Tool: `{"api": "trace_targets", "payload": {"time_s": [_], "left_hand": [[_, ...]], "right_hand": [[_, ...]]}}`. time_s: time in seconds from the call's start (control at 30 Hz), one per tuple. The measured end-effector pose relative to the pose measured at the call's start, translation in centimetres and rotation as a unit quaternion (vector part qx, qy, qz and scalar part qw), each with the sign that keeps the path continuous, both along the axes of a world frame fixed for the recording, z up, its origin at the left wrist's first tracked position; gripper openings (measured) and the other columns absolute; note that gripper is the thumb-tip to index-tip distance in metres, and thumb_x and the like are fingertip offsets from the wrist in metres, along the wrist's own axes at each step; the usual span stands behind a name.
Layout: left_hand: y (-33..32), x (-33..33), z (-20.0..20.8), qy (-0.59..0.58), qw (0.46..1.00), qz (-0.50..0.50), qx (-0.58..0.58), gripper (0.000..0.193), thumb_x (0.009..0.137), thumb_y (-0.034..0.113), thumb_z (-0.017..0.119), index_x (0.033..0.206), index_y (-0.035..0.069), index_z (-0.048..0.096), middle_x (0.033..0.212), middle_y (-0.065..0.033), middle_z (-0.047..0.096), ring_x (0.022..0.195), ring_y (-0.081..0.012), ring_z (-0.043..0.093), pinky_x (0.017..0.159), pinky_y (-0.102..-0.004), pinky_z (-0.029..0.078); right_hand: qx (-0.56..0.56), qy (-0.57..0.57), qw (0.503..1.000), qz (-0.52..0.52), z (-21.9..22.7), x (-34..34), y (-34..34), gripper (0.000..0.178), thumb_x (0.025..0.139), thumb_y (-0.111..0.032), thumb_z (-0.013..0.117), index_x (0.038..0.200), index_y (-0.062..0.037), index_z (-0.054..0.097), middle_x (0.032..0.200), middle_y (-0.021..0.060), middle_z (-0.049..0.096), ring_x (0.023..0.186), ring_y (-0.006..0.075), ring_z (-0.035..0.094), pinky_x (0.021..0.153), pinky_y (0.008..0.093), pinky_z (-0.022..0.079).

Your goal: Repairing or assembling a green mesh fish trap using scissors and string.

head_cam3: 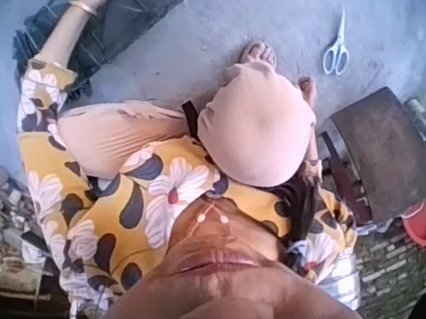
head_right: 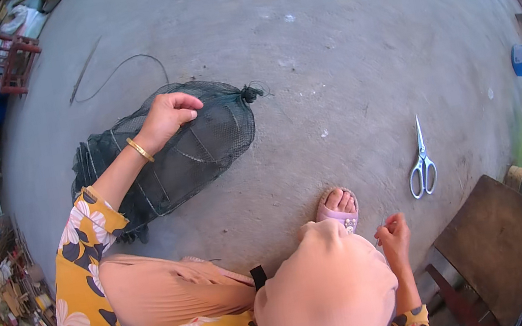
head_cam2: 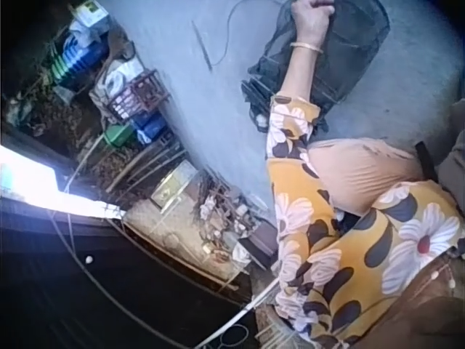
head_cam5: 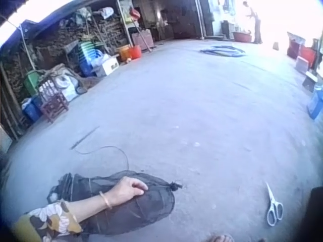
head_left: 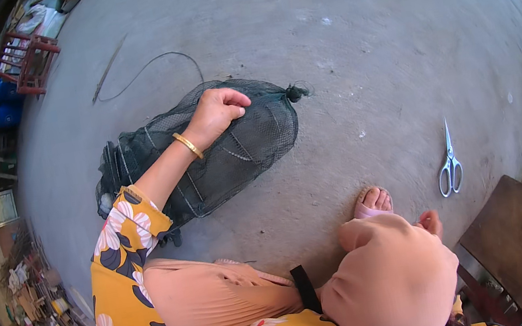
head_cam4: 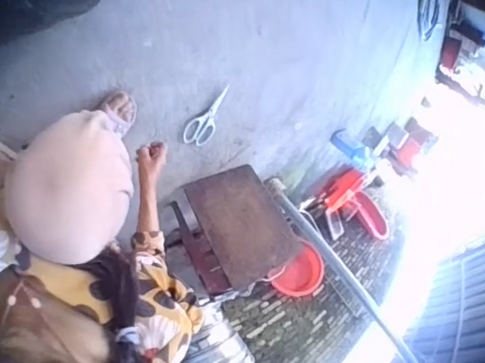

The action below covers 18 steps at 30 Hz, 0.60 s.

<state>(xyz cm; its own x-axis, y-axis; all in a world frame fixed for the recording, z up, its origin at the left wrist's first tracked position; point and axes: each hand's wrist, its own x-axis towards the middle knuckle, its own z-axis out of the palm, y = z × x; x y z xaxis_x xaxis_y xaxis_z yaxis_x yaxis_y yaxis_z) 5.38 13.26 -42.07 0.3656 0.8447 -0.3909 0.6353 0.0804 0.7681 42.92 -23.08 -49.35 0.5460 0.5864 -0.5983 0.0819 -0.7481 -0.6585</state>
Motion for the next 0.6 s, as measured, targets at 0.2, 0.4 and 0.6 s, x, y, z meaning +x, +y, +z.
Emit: {"api": "trace_targets", "payload": {"time_s": [0.2,0.4,0.6], "left_hand": [[0.5,0.4,-0.1,-0.045,0.998,0.034,-0.041,0.016,0.079,0.001,0.062,0.093,0.004,0.070,0.083,0.0016,0.064,0.074,-0.0060,0.055,0.068,-0.0215,0.046],[1.2,-0.8,-0.2,-0.047,0.995,0.072,-0.056,0.016,0.081,0.001,0.061,0.093,0.005,0.070,0.085,0.0013,0.065,0.075,-0.0064,0.055,0.070,-0.0230,0.046],[2.8,-1.8,-1.1,-0.061,0.985,0.139,-0.083,0.015,0.083,0.002,0.060,0.096,0.005,0.069,0.087,0.0000,0.065,0.076,-0.0088,0.057,0.070,-0.0247,0.047]], "right_hand": [[0.165,0.157,0.972,0.063,3.6,0.5,6.3,0.021,0.084,0.006,0.052,0.104,0.0045,0.060,0.076,0.0087,0.065,0.065,0.0126,0.061,0.055,0.0233,0.047],[0.254,0.148,0.944,0.147,4.5,-4.8,13.6,0.020,0.089,0.000,0.055,0.106,0.0058,0.064,0.087,0.0112,0.069,0.080,0.0160,0.067,0.067,0.0248,0.053],[0.220,0.012,0.932,0.289,5.1,-6.2,17.5,0.014,0.088,-0.006,0.062,0.096,0.0020,0.069,0.075,0.0088,0.067,0.068,0.0130,0.063,0.061,0.0255,0.049]]}}
